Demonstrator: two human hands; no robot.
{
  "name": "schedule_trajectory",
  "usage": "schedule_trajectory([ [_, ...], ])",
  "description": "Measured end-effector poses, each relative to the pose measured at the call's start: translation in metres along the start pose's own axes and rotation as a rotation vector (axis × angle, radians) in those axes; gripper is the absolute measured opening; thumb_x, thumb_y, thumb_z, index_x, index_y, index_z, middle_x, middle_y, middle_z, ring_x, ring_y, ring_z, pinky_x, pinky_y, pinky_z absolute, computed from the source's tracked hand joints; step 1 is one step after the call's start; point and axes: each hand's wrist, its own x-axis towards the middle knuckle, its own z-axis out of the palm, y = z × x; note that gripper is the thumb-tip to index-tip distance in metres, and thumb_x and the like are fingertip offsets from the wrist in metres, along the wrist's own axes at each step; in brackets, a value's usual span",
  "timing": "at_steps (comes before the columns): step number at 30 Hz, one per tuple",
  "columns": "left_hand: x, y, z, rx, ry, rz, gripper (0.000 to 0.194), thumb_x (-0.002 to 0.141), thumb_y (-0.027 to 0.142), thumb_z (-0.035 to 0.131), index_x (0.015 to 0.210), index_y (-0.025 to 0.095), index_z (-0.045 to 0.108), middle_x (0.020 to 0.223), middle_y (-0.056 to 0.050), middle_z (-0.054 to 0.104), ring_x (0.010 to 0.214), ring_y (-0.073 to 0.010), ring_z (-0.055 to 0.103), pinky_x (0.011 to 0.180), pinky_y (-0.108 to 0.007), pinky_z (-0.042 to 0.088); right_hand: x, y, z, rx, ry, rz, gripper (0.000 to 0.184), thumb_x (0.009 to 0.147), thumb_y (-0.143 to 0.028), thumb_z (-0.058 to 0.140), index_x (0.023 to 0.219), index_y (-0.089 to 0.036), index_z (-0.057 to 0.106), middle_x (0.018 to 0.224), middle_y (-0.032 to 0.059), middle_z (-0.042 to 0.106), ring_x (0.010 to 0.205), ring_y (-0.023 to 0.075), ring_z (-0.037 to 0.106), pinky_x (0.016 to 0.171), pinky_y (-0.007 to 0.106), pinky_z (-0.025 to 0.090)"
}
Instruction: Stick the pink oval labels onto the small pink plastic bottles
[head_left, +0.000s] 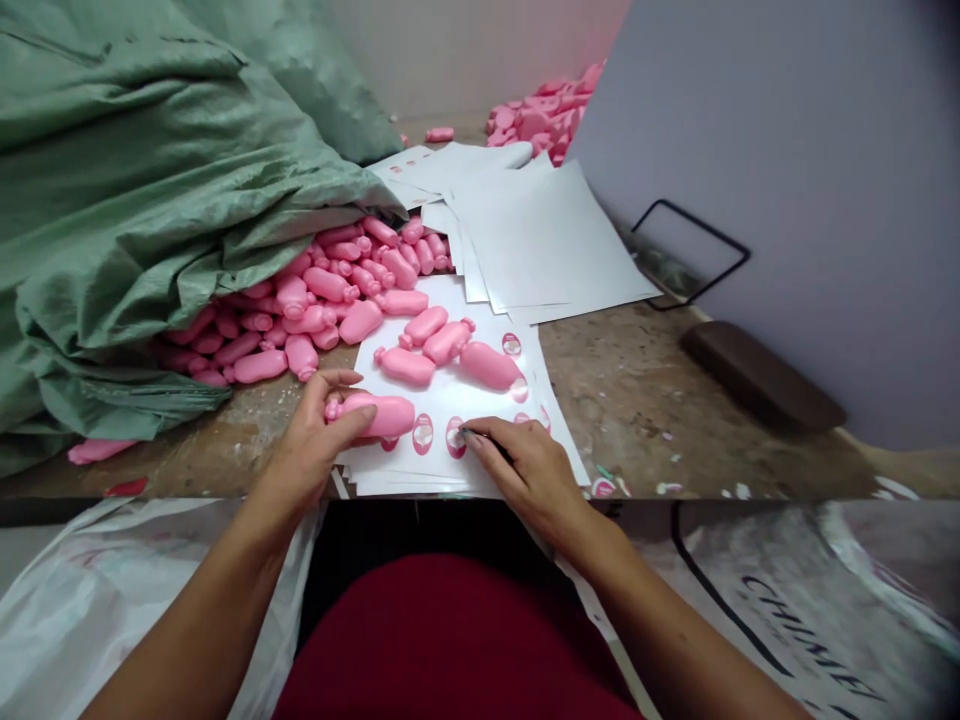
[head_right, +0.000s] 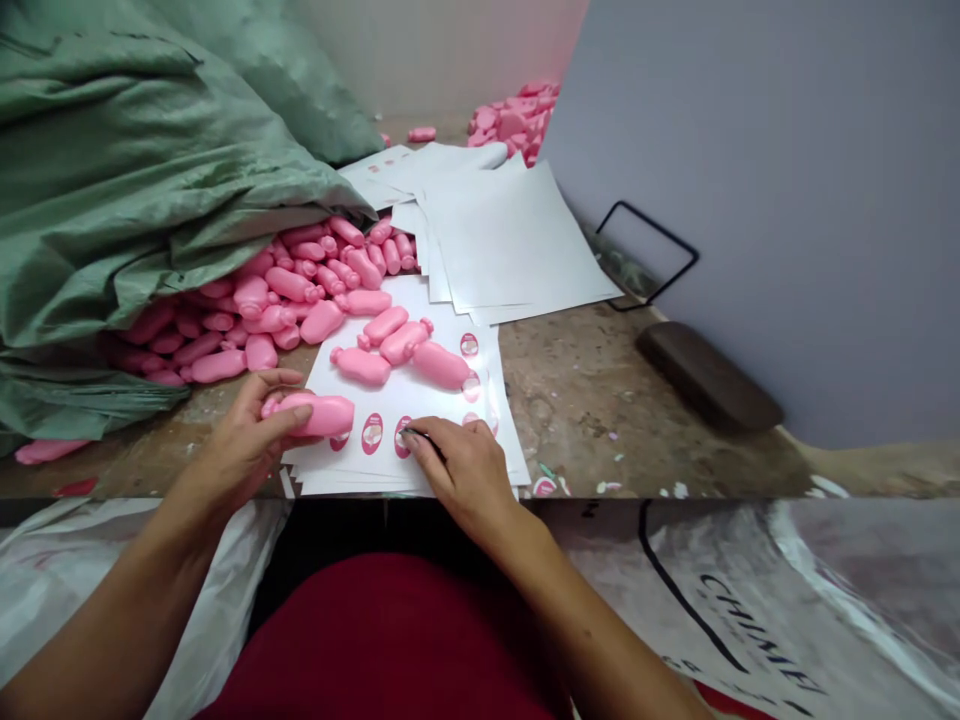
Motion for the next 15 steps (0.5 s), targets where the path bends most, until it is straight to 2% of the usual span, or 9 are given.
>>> schedule_trajectory([
  [2, 0.005, -0.005, 0.003, -0.063, 0.010, -0.016, 0.056, 0.068, 0.040, 0.072, 0.115, 0.022, 0.045, 0.092, 0.000, 0.059, 0.083, -0.0180, 0.061, 0.075, -0.033, 0.052, -0.003, 0.003, 0.004, -0.060, 0.031, -0.029, 0.029, 0.101, -0.032, 0.045, 0.100, -0.024, 0.073, 0.088, 0.0040, 0.078, 0.074, 0.0190, 0.068, 0.073, 0.031, 0.044],
  [3, 0.006, -0.006, 0.002, -0.015, 0.015, 0.019, 0.058, 0.068, 0.038, 0.072, 0.115, 0.022, 0.042, 0.091, 0.000, 0.060, 0.084, -0.0188, 0.062, 0.077, -0.035, 0.052, -0.003, 0.005, 0.005, -0.070, 0.033, -0.037, 0.029, 0.101, -0.032, 0.045, 0.101, -0.024, 0.073, 0.088, 0.0041, 0.078, 0.073, 0.0188, 0.067, 0.073, 0.031, 0.044],
  [5, 0.004, -0.004, -0.003, 0.204, 0.051, 0.168, 0.060, 0.070, 0.035, 0.069, 0.120, 0.021, 0.038, 0.094, -0.003, 0.063, 0.089, -0.0214, 0.063, 0.083, -0.039, 0.051, -0.003, 0.008, 0.003, -0.074, 0.023, -0.047, 0.029, 0.101, -0.032, 0.045, 0.103, -0.023, 0.073, 0.088, 0.0042, 0.078, 0.072, 0.0185, 0.067, 0.073, 0.031, 0.044],
  [7, 0.001, 0.002, -0.011, 0.480, 0.091, 0.327, 0.059, 0.074, 0.033, 0.065, 0.125, 0.021, 0.040, 0.106, -0.007, 0.065, 0.095, -0.0244, 0.063, 0.087, -0.043, 0.049, -0.001, 0.011, 0.000, -0.079, 0.026, -0.051, 0.029, 0.101, -0.032, 0.045, 0.101, -0.023, 0.073, 0.084, 0.0039, 0.077, 0.070, 0.0184, 0.066, 0.072, 0.031, 0.044],
  [10, 0.000, 0.006, -0.017, 0.739, 0.055, 0.477, 0.052, 0.078, 0.030, 0.059, 0.128, 0.023, 0.047, 0.123, -0.011, 0.063, 0.097, -0.0269, 0.064, 0.084, -0.044, 0.049, -0.001, 0.014, -0.001, -0.083, 0.044, -0.035, 0.029, 0.099, -0.033, 0.047, 0.098, -0.022, 0.073, 0.077, 0.0035, 0.075, 0.068, 0.0189, 0.064, 0.069, 0.030, 0.043],
  [13, 0.006, -0.005, -0.012, 0.630, 0.004, 0.499, 0.055, 0.077, 0.029, 0.061, 0.130, 0.023, 0.049, 0.124, -0.011, 0.064, 0.105, -0.0277, 0.065, 0.089, -0.043, 0.050, -0.001, 0.018, -0.001, -0.059, 0.060, 0.002, 0.027, 0.097, -0.035, 0.049, 0.096, -0.022, 0.072, 0.077, 0.0034, 0.073, 0.067, 0.0191, 0.062, 0.067, 0.030, 0.043],
  [15, 0.010, -0.016, -0.008, 0.433, 0.018, 0.386, 0.059, 0.077, 0.032, 0.066, 0.131, 0.020, 0.047, 0.119, -0.011, 0.066, 0.109, -0.0276, 0.065, 0.095, -0.044, 0.049, -0.002, 0.020, -0.001, -0.037, 0.074, 0.030, 0.025, 0.095, -0.036, 0.051, 0.092, -0.022, 0.071, 0.076, 0.0032, 0.072, 0.068, 0.0192, 0.062, 0.067, 0.030, 0.043],
])
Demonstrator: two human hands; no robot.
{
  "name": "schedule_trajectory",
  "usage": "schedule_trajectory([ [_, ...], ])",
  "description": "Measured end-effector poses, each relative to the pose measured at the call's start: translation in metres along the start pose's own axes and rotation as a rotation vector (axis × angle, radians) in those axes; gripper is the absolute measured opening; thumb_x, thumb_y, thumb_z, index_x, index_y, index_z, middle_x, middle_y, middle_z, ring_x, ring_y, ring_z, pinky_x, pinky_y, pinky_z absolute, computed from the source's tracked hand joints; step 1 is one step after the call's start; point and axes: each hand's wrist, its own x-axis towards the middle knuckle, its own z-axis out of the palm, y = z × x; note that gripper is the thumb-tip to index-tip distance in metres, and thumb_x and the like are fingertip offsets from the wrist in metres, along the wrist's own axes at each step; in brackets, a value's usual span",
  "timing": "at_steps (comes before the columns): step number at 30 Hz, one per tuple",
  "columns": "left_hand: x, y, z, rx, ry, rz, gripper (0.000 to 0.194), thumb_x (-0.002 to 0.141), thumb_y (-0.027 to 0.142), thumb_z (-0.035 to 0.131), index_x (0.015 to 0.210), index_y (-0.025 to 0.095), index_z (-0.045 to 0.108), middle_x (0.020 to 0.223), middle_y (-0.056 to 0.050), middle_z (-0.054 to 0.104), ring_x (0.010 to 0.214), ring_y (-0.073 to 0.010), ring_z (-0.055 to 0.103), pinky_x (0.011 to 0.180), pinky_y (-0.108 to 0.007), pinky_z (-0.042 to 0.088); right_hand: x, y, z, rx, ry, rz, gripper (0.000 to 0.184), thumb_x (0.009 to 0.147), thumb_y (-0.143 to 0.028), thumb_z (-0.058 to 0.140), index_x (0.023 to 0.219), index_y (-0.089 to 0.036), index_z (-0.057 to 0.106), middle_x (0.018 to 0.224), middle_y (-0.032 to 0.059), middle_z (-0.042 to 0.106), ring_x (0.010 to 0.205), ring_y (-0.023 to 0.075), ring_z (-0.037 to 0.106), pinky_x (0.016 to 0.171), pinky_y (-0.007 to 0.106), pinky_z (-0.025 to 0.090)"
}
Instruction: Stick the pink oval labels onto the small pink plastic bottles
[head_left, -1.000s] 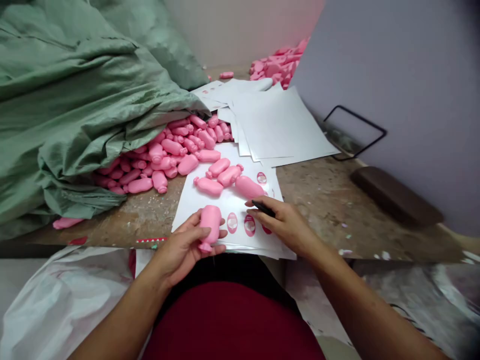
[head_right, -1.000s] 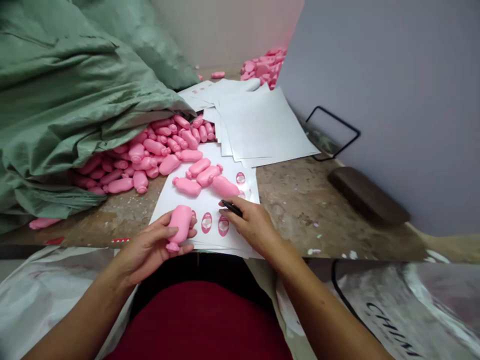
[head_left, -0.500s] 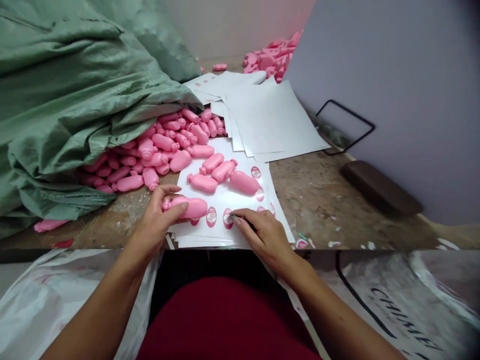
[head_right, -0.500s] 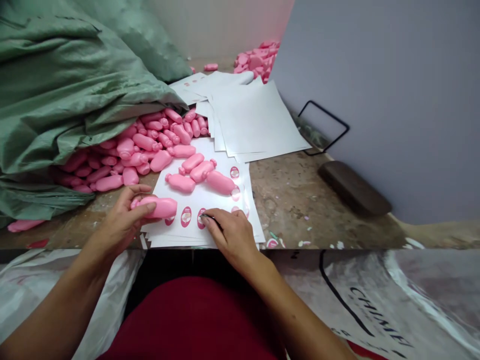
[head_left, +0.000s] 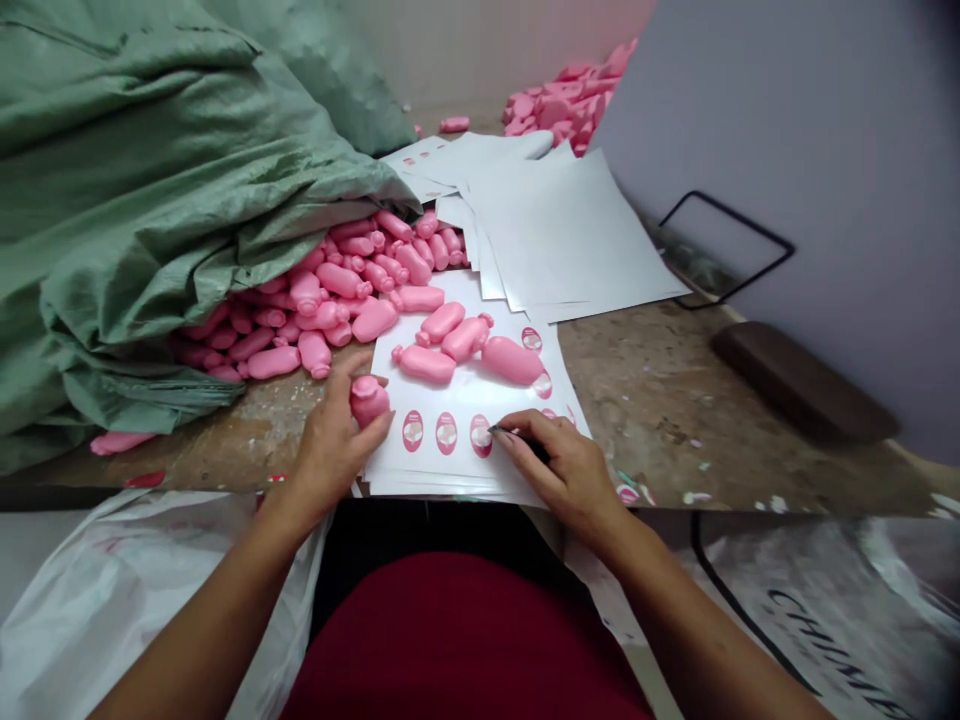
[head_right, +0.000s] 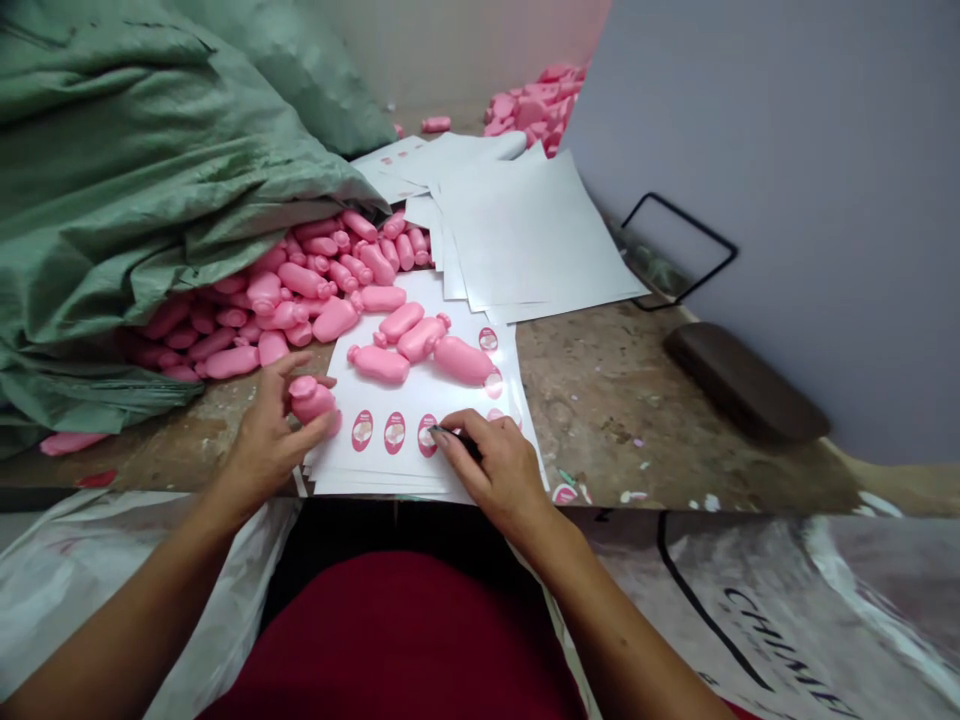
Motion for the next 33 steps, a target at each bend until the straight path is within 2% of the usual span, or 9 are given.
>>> schedule_trajectory([
  [3, -0.003, -0.004, 0.009, -0.297, 0.084, -0.226, 0.060, 0.077, 0.042, 0.070, 0.128, 0.019, 0.048, 0.111, -0.010, 0.067, 0.106, -0.0266, 0.066, 0.097, -0.045, 0.050, 0.001, 0.002, -0.005, -0.003, 0.000, 0.043, 0.024, 0.092, -0.037, 0.053, 0.088, -0.021, 0.070, 0.073, 0.0032, 0.070, 0.069, 0.0195, 0.062, 0.067, 0.030, 0.043],
  [6, -0.005, 0.010, 0.015, -0.596, 0.117, -0.419, 0.061, 0.079, 0.047, 0.068, 0.129, 0.023, 0.041, 0.099, -0.003, 0.064, 0.092, -0.0229, 0.070, 0.087, -0.044, 0.055, 0.005, 0.000, -0.011, -0.033, -0.047, 0.093, 0.024, 0.093, -0.036, 0.052, 0.090, -0.022, 0.070, 0.073, 0.0027, 0.071, 0.067, 0.0194, 0.063, 0.066, 0.030, 0.041],
  [8, -0.005, 0.025, 0.020, -0.791, 0.034, -0.564, 0.064, 0.079, 0.043, 0.070, 0.130, 0.027, 0.034, 0.091, 0.002, 0.061, 0.080, -0.0197, 0.071, 0.078, -0.041, 0.058, 0.008, -0.002, -0.012, -0.061, -0.070, 0.118, 0.023, 0.093, -0.035, 0.051, 0.093, -0.022, 0.070, 0.075, 0.0026, 0.072, 0.067, 0.0195, 0.063, 0.067, 0.031, 0.041],
  [11, -0.005, 0.041, 0.028, -0.961, -0.108, -0.703, 0.076, 0.073, 0.026, 0.078, 0.133, 0.029, 0.031, 0.088, 0.003, 0.063, 0.076, -0.0158, 0.070, 0.073, -0.032, 0.057, 0.012, -0.006, -0.007, -0.107, -0.084, 0.101, 0.021, 0.094, -0.033, 0.052, 0.095, -0.021, 0.069, 0.081, 0.0034, 0.075, 0.069, 0.0196, 0.065, 0.070, 0.032, 0.039],
  [13, -0.004, 0.044, 0.032, -1.002, -0.139, -0.741, 0.076, 0.070, 0.018, 0.080, 0.131, 0.026, 0.035, 0.096, -0.001, 0.068, 0.078, -0.0135, 0.069, 0.073, -0.027, 0.056, 0.013, -0.009, -0.002, -0.159, -0.083, 0.069, 0.019, 0.094, -0.030, 0.052, 0.096, -0.021, 0.068, 0.084, 0.0035, 0.076, 0.070, 0.0192, 0.065, 0.072, 0.033, 0.037],
  [17, 0.000, 0.042, 0.037, -1.103, -0.133, -0.809, 0.050, 0.072, 0.017, 0.080, 0.113, 0.017, 0.053, 0.110, -0.012, 0.071, 0.076, -0.0113, 0.067, 0.068, -0.022, 0.054, 0.014, -0.013, 0.005, -0.270, -0.041, 0.014, 0.015, 0.095, -0.027, 0.053, 0.095, -0.022, 0.067, 0.085, 0.0022, 0.078, 0.065, 0.0176, 0.062, 0.071, 0.033, 0.030],
  [22, 0.005, 0.044, 0.045, -1.130, -0.075, -0.755, 0.057, 0.077, 0.030, 0.079, 0.127, 0.026, 0.052, 0.115, -0.008, 0.069, 0.084, -0.0156, 0.069, 0.069, -0.027, 0.057, 0.015, -0.015, 0.007, -0.327, -0.020, -0.033, 0.015, 0.096, -0.026, 0.054, 0.091, -0.021, 0.067, 0.080, 0.0007, 0.077, 0.058, 0.0158, 0.052, 0.069, 0.032, 0.025],
  [27, 0.002, 0.040, 0.053, -1.051, -0.088, -0.754, 0.057, 0.063, 0.018, 0.085, 0.113, 0.018, 0.057, 0.115, -0.007, 0.070, 0.094, -0.0143, 0.069, 0.086, -0.025, 0.054, 0.017, -0.017, 0.011, -0.399, -0.010, -0.053, 0.017, 0.097, -0.027, 0.053, 0.089, -0.021, 0.067, 0.081, 0.0017, 0.077, 0.056, 0.0158, 0.049, 0.070, 0.033, 0.023],
  [33, 0.003, 0.036, 0.055, -1.058, -0.100, -0.735, 0.056, 0.071, 0.027, 0.082, 0.118, 0.020, 0.052, 0.105, -0.009, 0.074, 0.097, -0.0206, 0.072, 0.096, -0.037, 0.053, 0.016, -0.017, 0.012, -0.431, -0.011, -0.060, 0.017, 0.097, -0.026, 0.053, 0.090, -0.020, 0.067, 0.079, 0.0016, 0.077, 0.056, 0.0158, 0.046, 0.070, 0.033, 0.024],
])
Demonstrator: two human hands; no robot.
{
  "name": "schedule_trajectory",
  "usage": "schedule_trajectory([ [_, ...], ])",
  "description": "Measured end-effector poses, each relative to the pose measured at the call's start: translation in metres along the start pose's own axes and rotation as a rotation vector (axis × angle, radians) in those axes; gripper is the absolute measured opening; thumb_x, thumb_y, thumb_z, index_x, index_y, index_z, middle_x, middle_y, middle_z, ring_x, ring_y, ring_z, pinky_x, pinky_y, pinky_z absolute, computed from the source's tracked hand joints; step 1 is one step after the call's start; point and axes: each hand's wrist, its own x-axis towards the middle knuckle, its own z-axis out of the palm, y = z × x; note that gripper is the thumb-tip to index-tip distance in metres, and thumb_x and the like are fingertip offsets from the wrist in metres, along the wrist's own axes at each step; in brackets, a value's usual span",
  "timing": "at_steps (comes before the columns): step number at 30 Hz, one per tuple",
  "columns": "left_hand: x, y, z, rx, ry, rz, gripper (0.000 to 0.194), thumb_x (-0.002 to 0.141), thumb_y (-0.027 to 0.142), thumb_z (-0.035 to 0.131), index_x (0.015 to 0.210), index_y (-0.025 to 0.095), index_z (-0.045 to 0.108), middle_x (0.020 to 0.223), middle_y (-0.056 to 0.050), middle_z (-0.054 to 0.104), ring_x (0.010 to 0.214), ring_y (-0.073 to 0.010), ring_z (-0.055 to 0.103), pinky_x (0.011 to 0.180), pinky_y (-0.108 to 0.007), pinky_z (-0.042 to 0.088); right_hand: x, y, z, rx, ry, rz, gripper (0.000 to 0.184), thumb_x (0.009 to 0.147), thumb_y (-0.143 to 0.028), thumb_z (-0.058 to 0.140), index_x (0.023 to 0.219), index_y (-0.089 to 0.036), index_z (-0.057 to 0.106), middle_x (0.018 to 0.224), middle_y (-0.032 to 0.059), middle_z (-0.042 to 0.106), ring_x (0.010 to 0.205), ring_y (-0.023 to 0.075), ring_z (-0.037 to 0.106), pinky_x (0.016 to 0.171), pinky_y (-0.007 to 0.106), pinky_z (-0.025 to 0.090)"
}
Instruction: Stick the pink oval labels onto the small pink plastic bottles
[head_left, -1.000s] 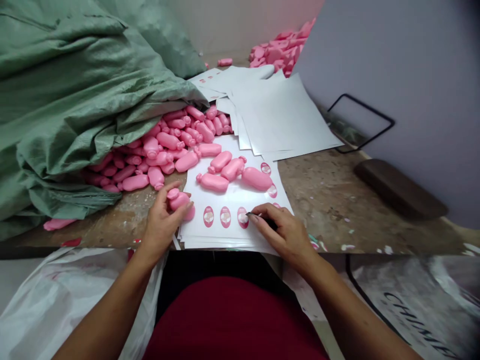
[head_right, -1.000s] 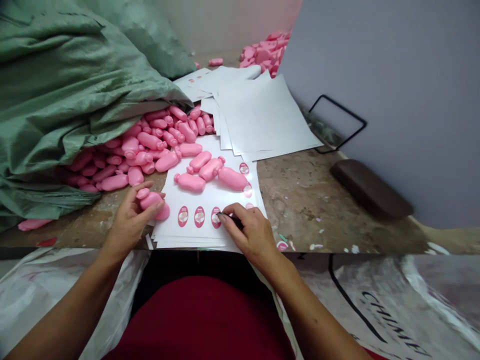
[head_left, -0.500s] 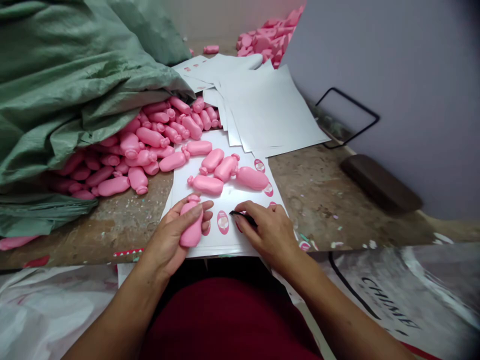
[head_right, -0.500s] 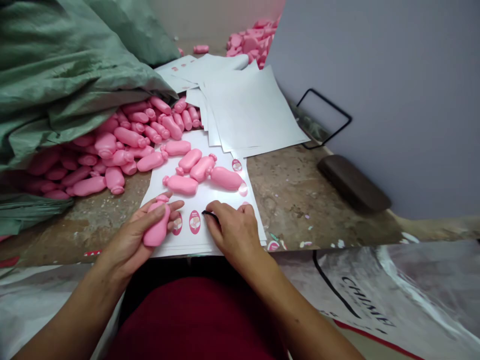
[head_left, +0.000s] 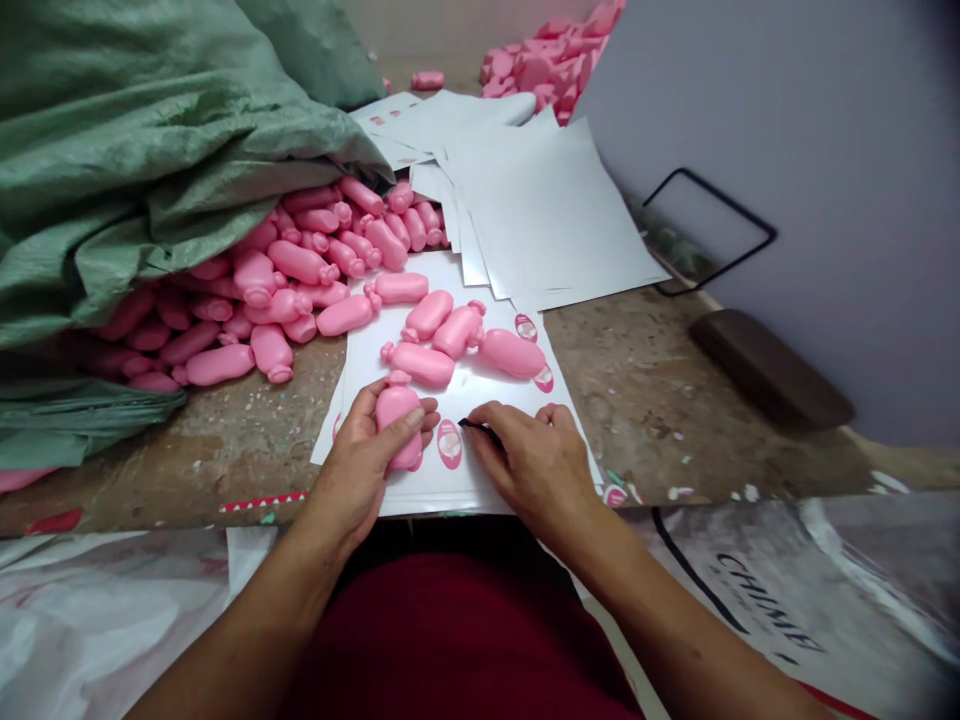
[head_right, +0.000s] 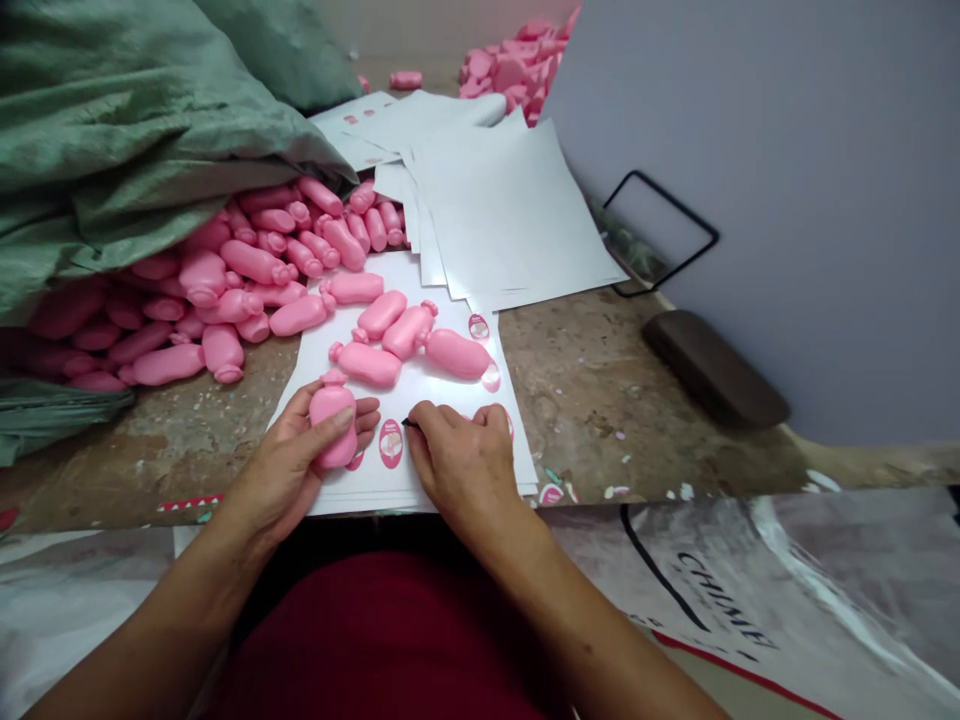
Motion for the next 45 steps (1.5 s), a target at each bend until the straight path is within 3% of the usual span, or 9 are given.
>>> schedule_trajectory([
  [8, 0.001, 0.002, 0.002, 0.016, -0.013, -0.025, 0.045, 0.073, 0.028, 0.081, 0.109, 0.018, 0.056, 0.115, -0.012, 0.071, 0.114, -0.0253, 0.067, 0.104, -0.041, 0.048, 0.004, -0.001, 0.002, 0.025, -0.006, 0.039, 0.016, 0.095, -0.028, 0.054, 0.089, -0.020, 0.067, 0.080, 0.0026, 0.077, 0.055, 0.0158, 0.048, 0.070, 0.033, 0.026],
  [14, 0.002, -0.001, 0.000, 0.003, 0.004, -0.011, 0.041, 0.074, 0.031, 0.080, 0.105, 0.018, 0.057, 0.114, -0.012, 0.072, 0.109, -0.0249, 0.069, 0.100, -0.041, 0.050, 0.008, 0.006, -0.006, 0.214, -0.132, 0.068, 0.015, 0.093, -0.028, 0.053, 0.090, -0.021, 0.067, 0.077, 0.0006, 0.075, 0.062, 0.0170, 0.059, 0.068, 0.031, 0.030],
  [24, 0.003, -0.002, -0.002, -0.053, 0.003, 0.002, 0.028, 0.074, 0.028, 0.077, 0.095, 0.015, 0.064, 0.097, -0.007, 0.073, 0.100, -0.0216, 0.071, 0.101, -0.038, 0.050, 0.011, 0.002, 0.000, 0.050, -0.072, 0.073, 0.023, 0.090, -0.038, 0.061, 0.076, -0.020, 0.061, 0.068, 0.0015, 0.072, 0.054, 0.0135, 0.048, 0.071, 0.034, 0.027],
  [26, 0.003, -0.002, -0.002, -0.044, 0.004, 0.011, 0.028, 0.074, 0.028, 0.078, 0.095, 0.016, 0.064, 0.097, -0.007, 0.073, 0.099, -0.0211, 0.071, 0.100, -0.037, 0.050, 0.015, 0.004, -0.003, 0.166, -0.116, 0.164, 0.027, 0.087, -0.041, 0.063, 0.070, -0.021, 0.058, 0.060, -0.0003, 0.066, 0.053, 0.0133, 0.047, 0.067, 0.033, 0.029],
  [29, 0.004, -0.003, -0.004, -0.040, 0.012, 0.027, 0.029, 0.074, 0.029, 0.078, 0.097, 0.016, 0.063, 0.097, -0.007, 0.073, 0.098, -0.0208, 0.071, 0.095, -0.036, 0.052, 0.019, 0.007, -0.016, 0.592, -0.190, 0.329, 0.033, 0.083, -0.048, 0.064, 0.065, -0.022, 0.054, 0.055, -0.0021, 0.059, 0.052, 0.0135, 0.049, 0.058, 0.029, 0.033],
  [32, 0.001, -0.004, -0.003, -0.032, 0.002, 0.050, 0.032, 0.074, 0.027, 0.079, 0.099, 0.017, 0.063, 0.097, -0.005, 0.071, 0.091, -0.0179, 0.071, 0.090, -0.033, 0.053, 0.019, 0.006, -0.031, 0.951, -0.171, 0.411, 0.038, 0.078, -0.053, 0.068, 0.064, -0.023, 0.049, 0.054, -0.0035, 0.054, 0.050, 0.0121, 0.047, 0.052, 0.027, 0.035],
  [36, -0.012, -0.003, 0.002, -0.057, -0.071, 0.032, 0.035, 0.076, 0.036, 0.079, 0.101, 0.019, 0.061, 0.098, -0.002, 0.071, 0.083, -0.0142, 0.068, 0.080, -0.028, 0.055, 0.015, -0.006, -0.039, 0.998, -0.186, 0.378, 0.029, 0.077, -0.047, 0.068, 0.067, -0.021, 0.058, 0.058, -0.0030, 0.054, 0.055, 0.0124, 0.046, 0.053, 0.027, 0.035],
  [40, -0.028, -0.003, 0.008, -0.154, -0.150, -0.071, 0.044, 0.084, 0.056, 0.067, 0.109, 0.019, 0.061, 0.089, -0.003, 0.070, 0.079, -0.0170, 0.068, 0.073, -0.030, 0.057, 0.009, -0.017, -0.035, 0.990, -0.235, 0.340, 0.023, 0.080, -0.044, 0.065, 0.079, -0.021, 0.067, 0.066, -0.0012, 0.061, 0.060, 0.0141, 0.051, 0.056, 0.028, 0.037],
  [45, -0.035, -0.005, 0.011, -0.167, -0.196, -0.105, 0.054, 0.088, 0.064, 0.057, 0.116, 0.018, 0.060, 0.088, -0.006, 0.070, 0.080, -0.0197, 0.069, 0.068, -0.030, 0.057, 0.007, -0.018, -0.032, 1.026, -0.267, 0.302, 0.024, 0.083, -0.043, 0.063, 0.076, -0.020, 0.066, 0.067, -0.0002, 0.064, 0.064, 0.0150, 0.056, 0.059, 0.028, 0.040],
])
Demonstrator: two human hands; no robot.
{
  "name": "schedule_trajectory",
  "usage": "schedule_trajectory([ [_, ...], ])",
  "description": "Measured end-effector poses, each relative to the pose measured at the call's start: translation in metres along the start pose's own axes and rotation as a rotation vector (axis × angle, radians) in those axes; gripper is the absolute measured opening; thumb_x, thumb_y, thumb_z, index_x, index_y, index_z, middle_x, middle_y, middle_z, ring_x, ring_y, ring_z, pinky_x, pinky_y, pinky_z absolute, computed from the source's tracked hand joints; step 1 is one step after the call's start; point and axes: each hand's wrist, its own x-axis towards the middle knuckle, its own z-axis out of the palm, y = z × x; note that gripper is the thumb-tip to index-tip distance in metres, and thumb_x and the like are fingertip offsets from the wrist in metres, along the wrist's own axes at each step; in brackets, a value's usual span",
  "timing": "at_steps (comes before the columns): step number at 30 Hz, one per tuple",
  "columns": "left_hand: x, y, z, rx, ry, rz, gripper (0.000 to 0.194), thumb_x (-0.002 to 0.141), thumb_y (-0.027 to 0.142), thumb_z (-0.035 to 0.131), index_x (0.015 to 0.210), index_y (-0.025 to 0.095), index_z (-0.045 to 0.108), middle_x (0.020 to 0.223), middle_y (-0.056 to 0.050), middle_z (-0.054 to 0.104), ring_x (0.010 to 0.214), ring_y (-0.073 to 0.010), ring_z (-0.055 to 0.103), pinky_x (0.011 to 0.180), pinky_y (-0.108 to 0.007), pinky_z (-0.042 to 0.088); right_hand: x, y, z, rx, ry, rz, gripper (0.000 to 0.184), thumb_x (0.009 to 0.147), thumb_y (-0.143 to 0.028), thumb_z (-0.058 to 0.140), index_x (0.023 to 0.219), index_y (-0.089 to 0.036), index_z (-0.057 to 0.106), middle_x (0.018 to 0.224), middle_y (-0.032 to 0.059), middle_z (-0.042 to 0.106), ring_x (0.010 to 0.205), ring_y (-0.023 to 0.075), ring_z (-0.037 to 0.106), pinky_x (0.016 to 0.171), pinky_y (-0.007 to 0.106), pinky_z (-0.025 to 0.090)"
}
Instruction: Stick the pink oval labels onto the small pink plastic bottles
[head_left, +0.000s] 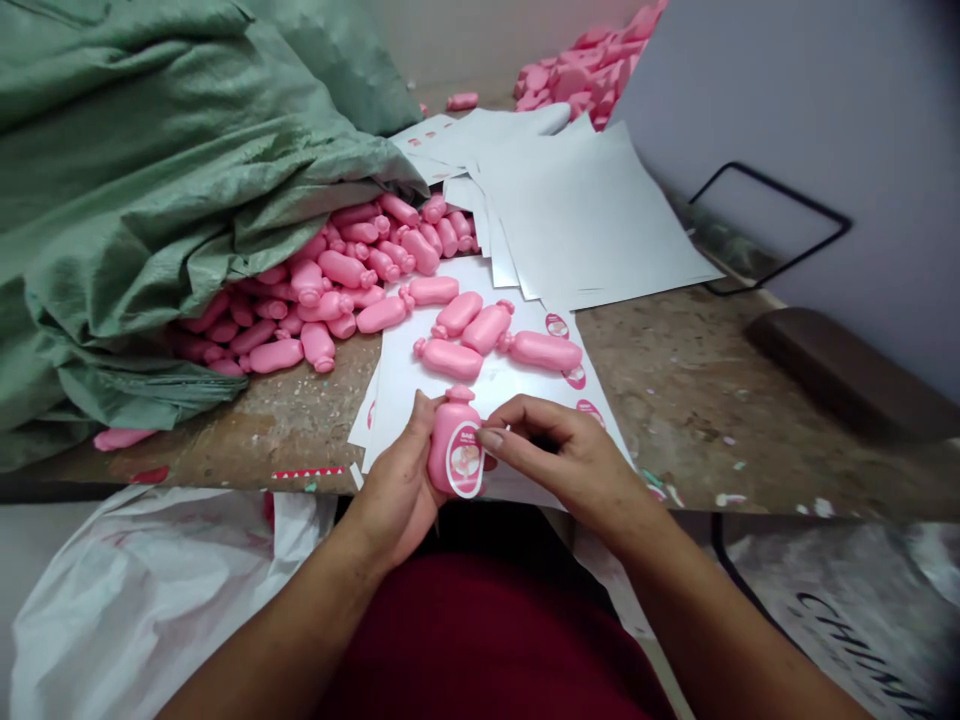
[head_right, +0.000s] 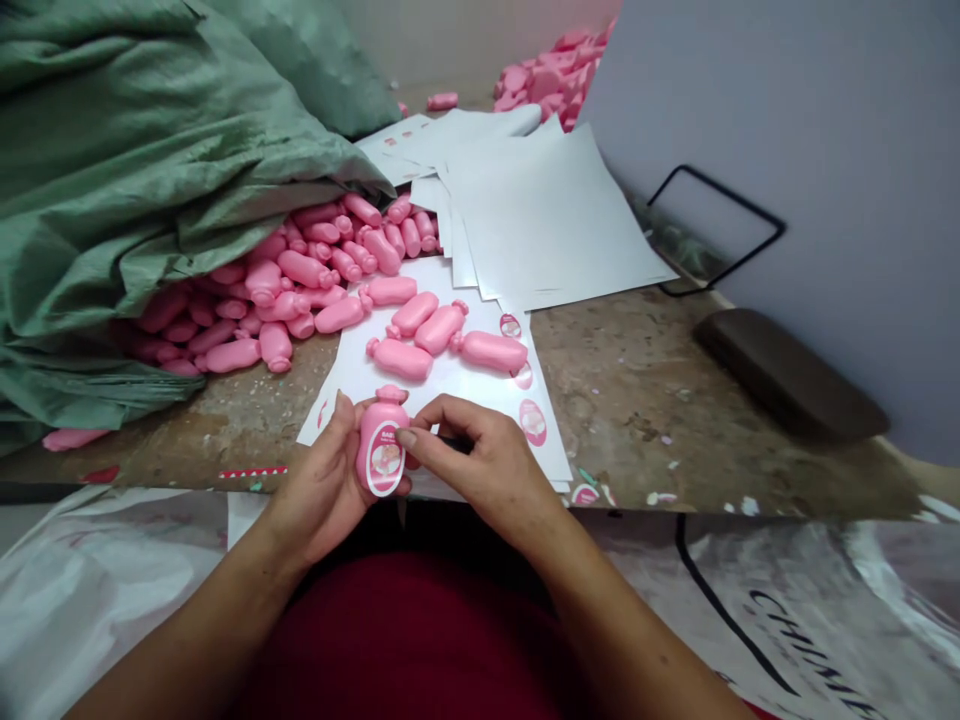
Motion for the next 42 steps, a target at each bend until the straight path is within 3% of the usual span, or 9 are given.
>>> schedule_trajectory([
  [8, -0.004, 0.000, 0.008, 0.003, 0.058, 0.019, 0.048, 0.102, 0.051, 0.032, 0.120, 0.015, 0.058, 0.088, -0.007, 0.069, 0.076, -0.0168, 0.069, 0.066, -0.027, 0.056, 0.000, -0.001, 0.001, 0.023, 0.009, 0.000, 0.026, 0.083, -0.044, 0.065, 0.074, -0.020, 0.065, 0.068, -0.0009, 0.063, 0.065, 0.0137, 0.055, 0.062, 0.026, 0.042],
  [13, -0.004, 0.001, 0.007, 0.031, 0.082, 0.013, 0.047, 0.103, 0.049, 0.030, 0.119, 0.015, 0.058, 0.089, -0.008, 0.069, 0.077, -0.0167, 0.068, 0.063, -0.025, 0.055, 0.000, 0.001, 0.002, 0.067, 0.011, 0.004, 0.026, 0.083, -0.044, 0.067, 0.073, -0.020, 0.064, 0.067, -0.0015, 0.064, 0.064, 0.0131, 0.056, 0.062, 0.026, 0.043],
  [20, -0.001, -0.003, 0.003, 0.039, 0.074, 0.023, 0.047, 0.101, 0.052, 0.037, 0.122, 0.016, 0.058, 0.092, -0.008, 0.068, 0.081, -0.0173, 0.068, 0.063, -0.024, 0.055, 0.001, 0.005, 0.003, 0.056, 0.030, 0.005, 0.025, 0.082, -0.043, 0.067, 0.073, -0.020, 0.064, 0.067, -0.0023, 0.064, 0.062, 0.0125, 0.056, 0.060, 0.025, 0.042],
  [27, -0.002, -0.007, -0.004, 0.095, 0.018, 0.065, 0.043, 0.093, 0.054, 0.055, 0.116, 0.018, 0.060, 0.096, -0.005, 0.065, 0.084, -0.0150, 0.065, 0.061, -0.020, 0.052, 0.002, 0.004, 0.004, -0.020, 0.050, -0.027, 0.025, 0.083, -0.042, 0.064, 0.072, -0.020, 0.064, 0.065, -0.0025, 0.064, 0.059, 0.0125, 0.055, 0.056, 0.025, 0.038],
  [31, -0.005, -0.005, -0.006, 0.162, -0.067, 0.044, 0.038, 0.085, 0.029, 0.074, 0.119, 0.023, 0.057, 0.095, 0.001, 0.060, 0.081, -0.0092, 0.060, 0.067, -0.018, 0.052, 0.000, 0.004, 0.002, -0.224, 0.117, -0.107, 0.022, 0.086, -0.040, 0.063, 0.075, -0.021, 0.067, 0.063, -0.0028, 0.065, 0.058, 0.0128, 0.055, 0.061, 0.027, 0.038],
  [35, -0.009, -0.001, -0.007, 0.095, -0.124, -0.044, 0.047, 0.080, 0.015, 0.074, 0.121, 0.021, 0.054, 0.103, -0.002, 0.062, 0.086, -0.0115, 0.064, 0.074, -0.023, 0.056, -0.003, 0.006, -0.004, -0.446, 0.283, -0.214, 0.020, 0.085, -0.040, 0.065, 0.076, -0.022, 0.069, 0.061, -0.0021, 0.064, 0.056, 0.0131, 0.052, 0.064, 0.029, 0.036],
  [37, -0.010, 0.000, -0.007, 0.069, -0.114, -0.085, 0.047, 0.078, 0.011, 0.074, 0.120, 0.020, 0.054, 0.110, -0.004, 0.063, 0.094, -0.0151, 0.066, 0.076, -0.025, 0.056, -0.005, 0.007, -0.005, -0.381, 0.309, -0.196, 0.020, 0.086, -0.040, 0.063, 0.078, -0.022, 0.067, 0.061, -0.0022, 0.062, 0.055, 0.0128, 0.051, 0.061, 0.029, 0.036],
  [42, -0.015, 0.000, -0.008, 0.060, -0.163, -0.144, 0.060, 0.070, 0.000, 0.074, 0.123, 0.023, 0.055, 0.111, -0.003, 0.064, 0.097, -0.0158, 0.067, 0.084, -0.028, 0.056, -0.004, 0.008, 0.003, -0.063, 0.169, -0.068, 0.030, 0.076, -0.046, 0.074, 0.090, -0.024, 0.060, 0.064, -0.0056, 0.053, 0.059, 0.0132, 0.049, 0.055, 0.026, 0.036],
])
